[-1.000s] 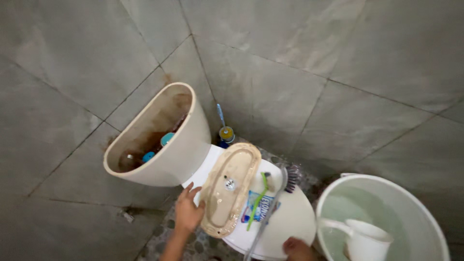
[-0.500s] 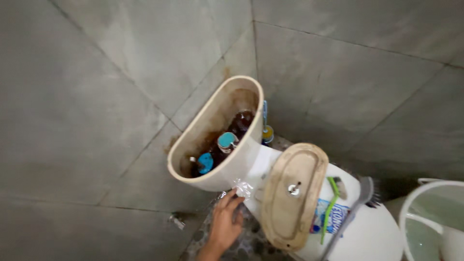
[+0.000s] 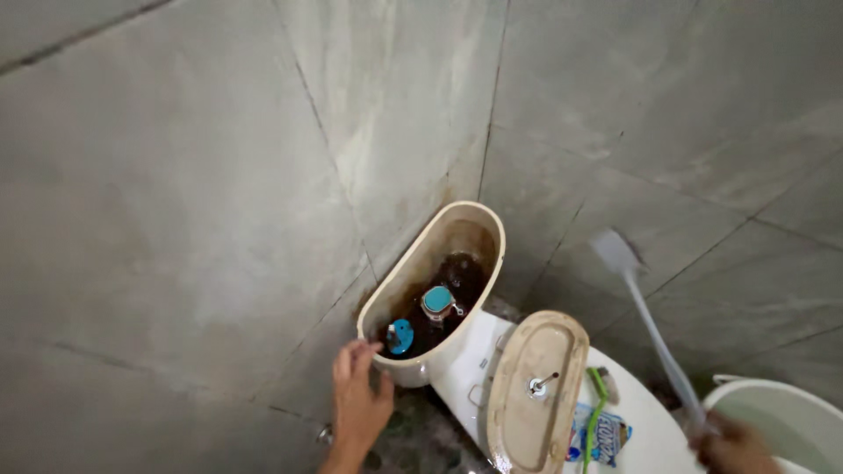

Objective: The person scrubs the interior of a toilet tank using a brush and then rinses it by pouring water from a bucket using a dipper.

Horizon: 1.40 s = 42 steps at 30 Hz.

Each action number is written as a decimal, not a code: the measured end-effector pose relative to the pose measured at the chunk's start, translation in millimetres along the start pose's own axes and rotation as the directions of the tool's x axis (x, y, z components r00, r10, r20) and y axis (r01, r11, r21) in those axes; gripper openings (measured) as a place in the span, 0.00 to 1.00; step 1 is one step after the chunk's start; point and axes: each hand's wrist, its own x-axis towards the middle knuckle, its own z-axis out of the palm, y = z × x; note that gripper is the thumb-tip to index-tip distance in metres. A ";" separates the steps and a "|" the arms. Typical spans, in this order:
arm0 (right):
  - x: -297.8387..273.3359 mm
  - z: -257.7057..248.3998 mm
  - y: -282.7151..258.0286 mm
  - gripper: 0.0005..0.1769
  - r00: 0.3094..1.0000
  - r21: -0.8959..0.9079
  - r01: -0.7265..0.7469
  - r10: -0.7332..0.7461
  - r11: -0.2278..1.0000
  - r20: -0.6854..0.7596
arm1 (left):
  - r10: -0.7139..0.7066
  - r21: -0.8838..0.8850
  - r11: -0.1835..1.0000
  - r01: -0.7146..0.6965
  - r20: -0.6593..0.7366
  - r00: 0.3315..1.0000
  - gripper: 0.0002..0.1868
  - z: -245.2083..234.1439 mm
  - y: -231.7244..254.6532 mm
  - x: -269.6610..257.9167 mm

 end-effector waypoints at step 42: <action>22.2 23.6 -549.0 0.11 0.654 -0.826 0.552 -0.554 -0.117 0.515 | -0.680 0.756 0.622 0.203 0.392 0.620 0.73 46.8 26.7 81.3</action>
